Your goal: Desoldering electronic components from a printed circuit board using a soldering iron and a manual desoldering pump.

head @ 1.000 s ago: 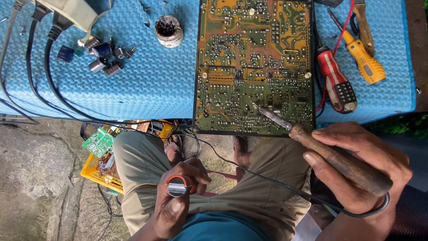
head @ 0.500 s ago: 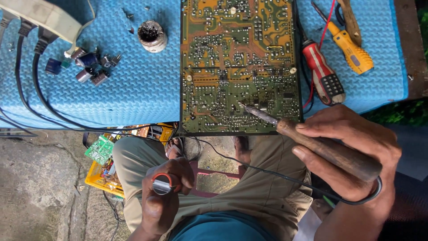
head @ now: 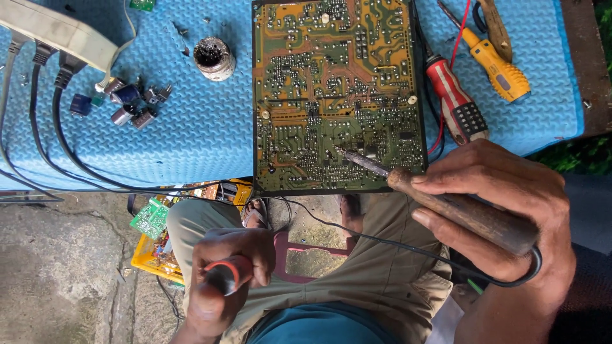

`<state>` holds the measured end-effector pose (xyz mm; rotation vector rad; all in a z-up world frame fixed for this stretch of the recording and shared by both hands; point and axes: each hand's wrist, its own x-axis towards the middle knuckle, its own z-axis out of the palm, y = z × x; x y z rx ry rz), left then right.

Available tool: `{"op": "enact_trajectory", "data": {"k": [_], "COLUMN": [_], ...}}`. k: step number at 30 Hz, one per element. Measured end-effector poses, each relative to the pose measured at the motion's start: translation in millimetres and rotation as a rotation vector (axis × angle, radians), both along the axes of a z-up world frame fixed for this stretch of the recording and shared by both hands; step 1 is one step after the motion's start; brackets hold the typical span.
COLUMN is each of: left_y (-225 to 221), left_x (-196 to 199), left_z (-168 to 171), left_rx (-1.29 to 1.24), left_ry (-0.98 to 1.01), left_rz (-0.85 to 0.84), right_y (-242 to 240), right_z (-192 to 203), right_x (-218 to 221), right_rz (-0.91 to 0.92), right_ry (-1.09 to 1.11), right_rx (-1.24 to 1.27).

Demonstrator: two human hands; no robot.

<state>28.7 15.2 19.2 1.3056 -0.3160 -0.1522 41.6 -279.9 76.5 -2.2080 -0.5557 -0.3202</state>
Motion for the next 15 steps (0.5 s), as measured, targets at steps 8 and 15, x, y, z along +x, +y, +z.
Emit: {"op": "enact_trajectory", "data": {"k": [8,15], "left_y": [-29,-44], "left_x": [-11,6], "left_z": [-5,40], "left_rx": [-0.262,-0.33], "left_ry": [0.016,-0.209], "left_rz": [0.08,0.089], "right_y": [-2,-2], "right_z": [-5,-4], "right_x": [-2,-1], "right_rz": [0.0,0.005], "right_ry": [0.003,-0.023], "right_rx": [0.028,0.006]}}
